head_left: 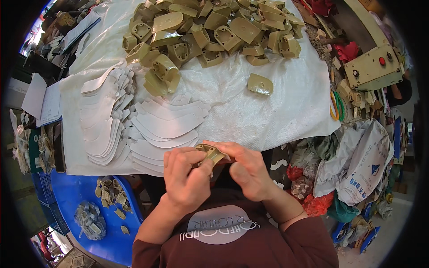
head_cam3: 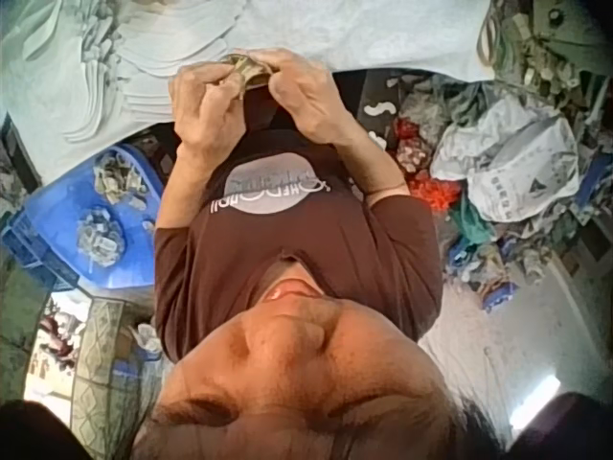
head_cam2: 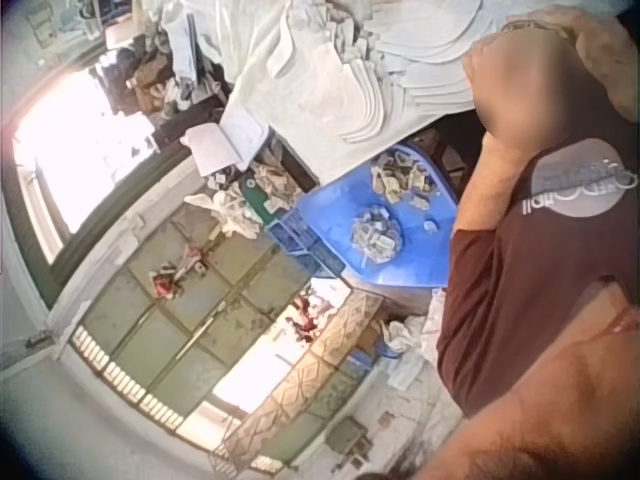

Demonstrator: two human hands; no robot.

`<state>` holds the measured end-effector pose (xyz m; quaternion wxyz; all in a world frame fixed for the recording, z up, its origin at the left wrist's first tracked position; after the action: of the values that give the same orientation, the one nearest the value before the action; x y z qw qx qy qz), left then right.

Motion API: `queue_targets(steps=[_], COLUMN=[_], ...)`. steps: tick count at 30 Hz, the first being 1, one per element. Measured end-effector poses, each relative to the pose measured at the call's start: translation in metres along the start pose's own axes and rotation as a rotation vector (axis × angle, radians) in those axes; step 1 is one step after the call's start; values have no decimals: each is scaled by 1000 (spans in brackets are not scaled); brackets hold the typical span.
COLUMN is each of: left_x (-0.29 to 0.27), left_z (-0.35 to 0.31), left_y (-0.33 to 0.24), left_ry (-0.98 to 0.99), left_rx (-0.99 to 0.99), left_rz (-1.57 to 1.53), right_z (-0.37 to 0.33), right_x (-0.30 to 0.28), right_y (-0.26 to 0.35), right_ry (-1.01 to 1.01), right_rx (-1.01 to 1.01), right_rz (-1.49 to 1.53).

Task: The person repeatedly picks up a beige plastic housing and a white curved insert from a table. They insert the white piece into the beige housing, press the edges to secure the fit, and then place the assembled unit onto a growing pile of finished parts. The process is repeated continuously throughout the clip.

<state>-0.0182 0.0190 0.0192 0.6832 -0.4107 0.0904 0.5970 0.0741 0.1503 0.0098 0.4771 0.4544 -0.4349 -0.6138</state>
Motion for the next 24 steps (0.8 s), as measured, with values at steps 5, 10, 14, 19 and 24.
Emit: queue_targets(steps=[5,10,14,19,24], left_x=[-3,-2,3,8,11], left_z=[-5,-6,-4,-11,-12], left_y=[3,2,6,6,3], left_ry=[-33,91,93,-124,-78], left_rx=[-73,10,-14,-274,-444], left_rz=[-497,-438,-423,-696,-754], right_z=[11,22,21,15,14], right_x=[-25,-31,-21,-16,-10], right_y=[-10,-10,-15,-24,-23], right_ry=[127,254,159,35,-45], right_rx=[167,95,276,-42,-252], right_rz=[231,204,309,250,-13])
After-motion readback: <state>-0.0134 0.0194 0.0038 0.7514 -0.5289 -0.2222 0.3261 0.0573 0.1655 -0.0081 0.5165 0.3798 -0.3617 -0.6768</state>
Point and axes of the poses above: each hand's wrist, its own z-axis towards the middle knuckle, its own x-axis out of the palm, y = z × x, the point moved 2 cm from there along z, towards the middle knuckle, and after that the axes turned 7 degrees about y, right-handed, at the moved point
